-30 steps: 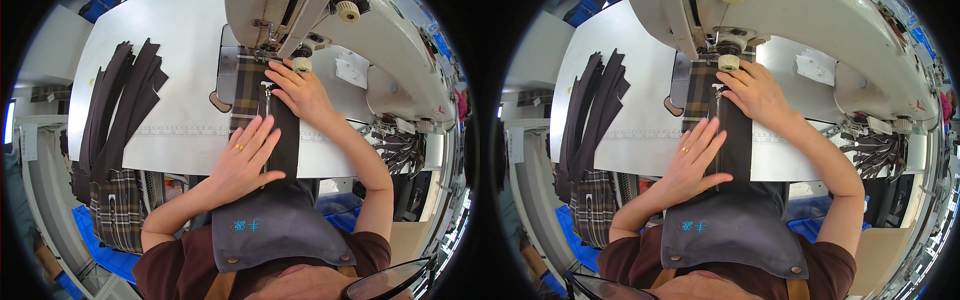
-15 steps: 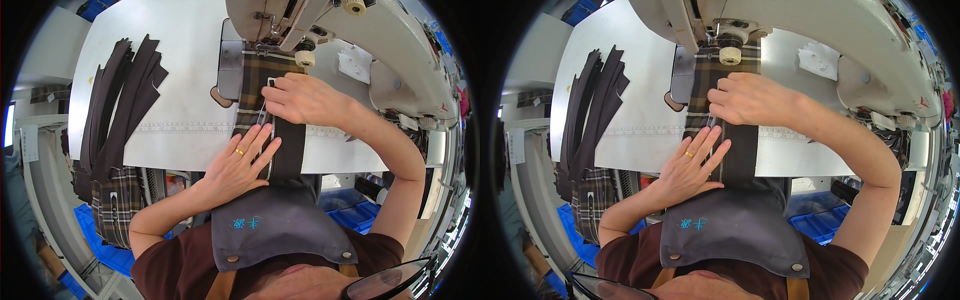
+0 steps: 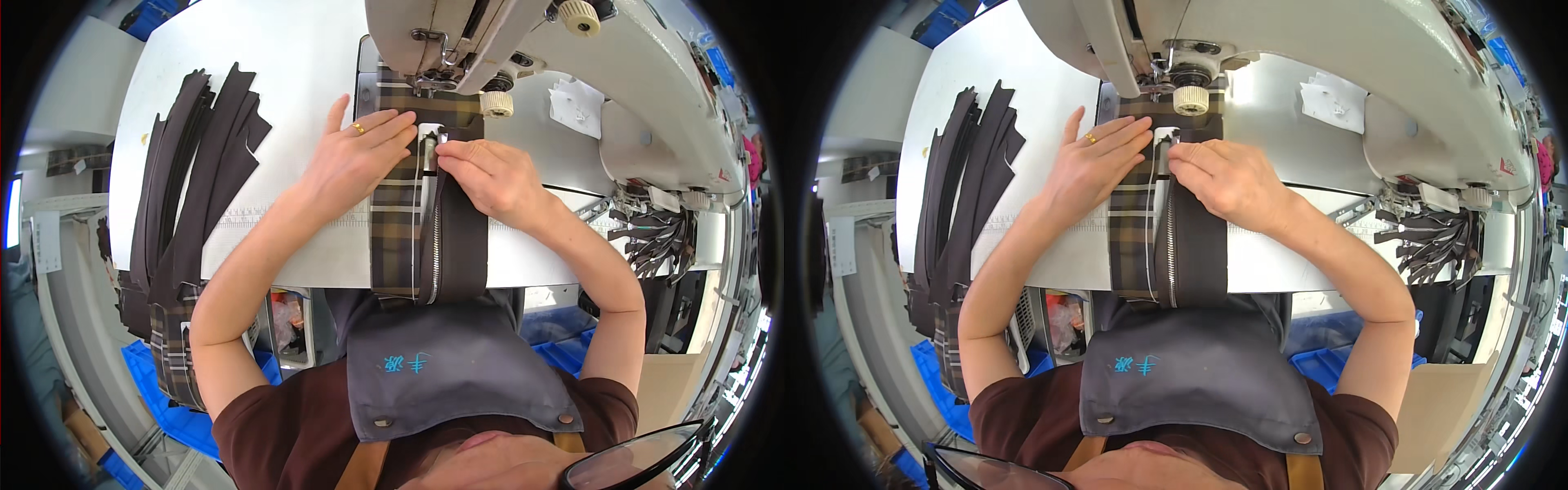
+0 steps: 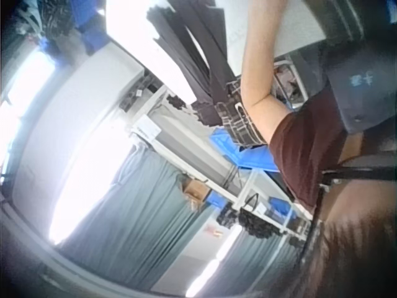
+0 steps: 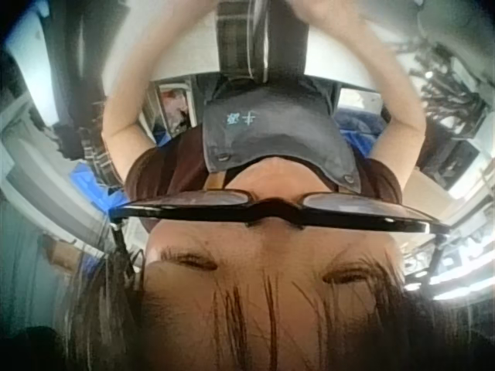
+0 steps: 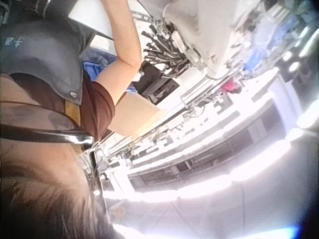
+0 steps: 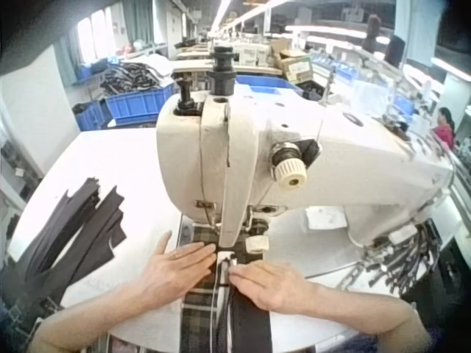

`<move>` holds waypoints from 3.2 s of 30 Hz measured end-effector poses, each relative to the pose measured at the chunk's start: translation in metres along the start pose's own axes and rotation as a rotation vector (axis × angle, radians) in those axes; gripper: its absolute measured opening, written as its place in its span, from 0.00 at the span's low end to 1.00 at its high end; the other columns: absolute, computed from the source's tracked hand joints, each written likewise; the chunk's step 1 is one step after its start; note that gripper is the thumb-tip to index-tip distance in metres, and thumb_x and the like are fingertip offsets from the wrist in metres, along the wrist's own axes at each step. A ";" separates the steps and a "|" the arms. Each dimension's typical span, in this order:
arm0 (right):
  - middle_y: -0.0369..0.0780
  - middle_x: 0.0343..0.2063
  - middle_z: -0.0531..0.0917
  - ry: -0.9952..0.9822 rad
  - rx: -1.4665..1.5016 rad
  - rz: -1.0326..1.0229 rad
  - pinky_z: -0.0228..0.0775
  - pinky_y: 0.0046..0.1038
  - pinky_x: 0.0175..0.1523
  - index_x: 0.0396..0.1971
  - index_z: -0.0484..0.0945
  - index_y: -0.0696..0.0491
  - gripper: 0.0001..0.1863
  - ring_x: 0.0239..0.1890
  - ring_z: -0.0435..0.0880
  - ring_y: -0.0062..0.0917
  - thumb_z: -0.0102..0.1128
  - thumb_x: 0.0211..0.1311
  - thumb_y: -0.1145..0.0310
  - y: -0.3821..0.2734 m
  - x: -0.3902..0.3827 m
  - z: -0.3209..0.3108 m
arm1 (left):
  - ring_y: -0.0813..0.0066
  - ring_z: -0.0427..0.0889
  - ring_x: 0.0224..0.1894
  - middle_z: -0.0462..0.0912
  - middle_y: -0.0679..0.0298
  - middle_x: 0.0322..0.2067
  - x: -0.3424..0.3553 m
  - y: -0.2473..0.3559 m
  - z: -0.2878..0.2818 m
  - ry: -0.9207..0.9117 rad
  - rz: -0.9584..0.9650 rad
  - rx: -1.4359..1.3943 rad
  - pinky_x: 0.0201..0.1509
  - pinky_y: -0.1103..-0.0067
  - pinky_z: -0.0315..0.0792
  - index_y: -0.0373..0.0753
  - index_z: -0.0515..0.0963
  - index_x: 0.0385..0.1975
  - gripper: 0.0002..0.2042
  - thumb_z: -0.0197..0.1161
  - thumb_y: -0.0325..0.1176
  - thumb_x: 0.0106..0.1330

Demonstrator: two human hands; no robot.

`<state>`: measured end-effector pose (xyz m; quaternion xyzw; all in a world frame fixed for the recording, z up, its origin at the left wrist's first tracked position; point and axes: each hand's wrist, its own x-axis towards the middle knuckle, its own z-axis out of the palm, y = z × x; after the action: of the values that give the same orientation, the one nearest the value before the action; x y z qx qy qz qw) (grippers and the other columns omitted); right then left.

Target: The person sews zippers onto plaid fabric pieces using a sewing machine. They align the zipper with the fabric edge, guide it under the needle, and stitch along the zipper teeth. The person repeats this process for multiple fabric pieces, occasionally adjusting the fabric and zipper alignment.

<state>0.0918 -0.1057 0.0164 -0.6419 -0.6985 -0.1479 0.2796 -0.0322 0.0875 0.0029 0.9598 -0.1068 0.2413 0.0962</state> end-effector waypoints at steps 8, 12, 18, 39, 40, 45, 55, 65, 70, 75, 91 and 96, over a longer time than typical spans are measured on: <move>0.40 0.32 0.82 0.137 0.113 0.175 0.76 0.28 0.32 0.32 0.78 0.57 0.11 0.29 0.82 0.32 0.62 0.45 0.82 0.014 0.008 0.020 | 0.72 0.78 0.50 0.81 0.69 0.44 0.010 -0.020 -0.004 -0.021 -0.074 0.017 0.64 0.52 0.51 0.43 0.79 0.43 0.12 0.63 0.33 0.59; 0.40 0.37 0.81 0.109 0.100 0.213 0.76 0.25 0.34 0.34 0.78 0.58 0.12 0.32 0.83 0.31 0.62 0.47 0.83 0.017 0.007 0.020 | 0.74 0.77 0.51 0.80 0.69 0.47 0.014 -0.021 -0.005 -0.038 -0.098 0.009 0.64 0.50 0.50 0.42 0.79 0.41 0.10 0.60 0.33 0.61; 0.40 0.35 0.82 0.037 0.048 0.211 0.76 0.26 0.32 0.34 0.78 0.57 0.11 0.30 0.82 0.31 0.62 0.48 0.82 0.018 0.007 0.017 | 0.76 0.78 0.45 0.80 0.72 0.43 0.011 -0.020 -0.001 -0.026 -0.037 -0.037 0.65 0.50 0.49 0.43 0.80 0.41 0.10 0.61 0.32 0.59; 0.37 0.32 0.80 0.035 -0.064 0.167 0.74 0.26 0.27 0.35 0.78 0.57 0.11 0.27 0.81 0.28 0.62 0.48 0.80 0.018 0.009 0.019 | 0.78 0.77 0.45 0.81 0.74 0.44 0.014 -0.017 0.001 -0.010 -0.041 -0.064 0.65 0.50 0.49 0.43 0.81 0.40 0.11 0.63 0.33 0.57; 0.39 0.28 0.80 0.047 -0.052 0.168 0.73 0.28 0.27 0.35 0.78 0.58 0.11 0.26 0.80 0.30 0.61 0.47 0.80 0.017 0.009 0.020 | 0.77 0.77 0.45 0.81 0.73 0.44 0.013 -0.017 0.002 -0.013 -0.038 -0.054 0.65 0.49 0.49 0.43 0.81 0.41 0.11 0.63 0.33 0.57; 0.41 0.23 0.79 0.052 -0.045 0.173 0.72 0.30 0.28 0.35 0.78 0.58 0.12 0.24 0.79 0.32 0.60 0.47 0.79 0.017 0.009 0.021 | 0.75 0.76 0.45 0.76 0.72 0.44 0.016 -0.011 0.000 -0.034 0.014 0.028 0.65 0.48 0.50 0.45 0.79 0.44 0.15 0.64 0.38 0.56; 0.35 0.38 0.80 0.033 -0.107 0.159 0.75 0.23 0.28 0.35 0.77 0.57 0.12 0.31 0.82 0.24 0.62 0.49 0.81 0.015 0.013 0.026 | 0.74 0.76 0.45 0.73 0.71 0.43 0.010 -0.017 -0.002 -0.052 -0.009 0.045 0.65 0.50 0.52 0.44 0.78 0.43 0.14 0.63 0.40 0.58; 0.41 0.25 0.79 0.000 -0.066 0.189 0.73 0.31 0.31 0.36 0.78 0.57 0.14 0.28 0.80 0.33 0.60 0.45 0.78 0.014 0.010 0.019 | 0.74 0.76 0.44 0.77 0.73 0.42 0.014 -0.017 0.001 -0.054 -0.013 -0.051 0.66 0.54 0.53 0.44 0.79 0.42 0.14 0.63 0.39 0.58; 0.41 0.25 0.78 0.000 -0.065 0.190 0.73 0.31 0.31 0.36 0.78 0.57 0.13 0.27 0.79 0.33 0.60 0.46 0.78 0.016 0.009 0.018 | 0.74 0.77 0.44 0.78 0.73 0.42 0.014 -0.017 0.002 -0.033 -0.012 -0.067 0.66 0.54 0.53 0.44 0.79 0.42 0.14 0.63 0.39 0.58; 0.41 0.24 0.79 0.011 -0.061 0.188 0.73 0.31 0.30 0.35 0.78 0.57 0.12 0.27 0.79 0.33 0.60 0.47 0.78 0.016 0.011 0.019 | 0.74 0.77 0.43 0.77 0.73 0.41 0.014 -0.017 0.003 -0.024 0.000 -0.059 0.66 0.54 0.53 0.45 0.79 0.43 0.14 0.63 0.39 0.58; 0.41 0.22 0.79 0.043 -0.070 0.164 0.72 0.30 0.29 0.35 0.78 0.58 0.12 0.24 0.79 0.33 0.59 0.46 0.77 0.015 0.013 0.022 | 0.74 0.74 0.48 0.75 0.72 0.46 0.013 -0.021 0.001 -0.061 0.000 0.026 0.65 0.54 0.54 0.41 0.78 0.44 0.18 0.63 0.44 0.57; 0.41 0.24 0.79 0.010 -0.069 0.173 0.73 0.30 0.30 0.35 0.78 0.58 0.12 0.26 0.80 0.33 0.59 0.46 0.78 0.015 0.011 0.018 | 0.76 0.76 0.46 0.79 0.73 0.45 0.014 -0.019 0.004 -0.010 -0.003 -0.016 0.65 0.54 0.53 0.42 0.80 0.40 0.16 0.64 0.43 0.56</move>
<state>0.1024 -0.0843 0.0062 -0.7083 -0.6335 -0.1507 0.2724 -0.0131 0.1025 0.0037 0.9603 -0.1080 0.2354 0.1038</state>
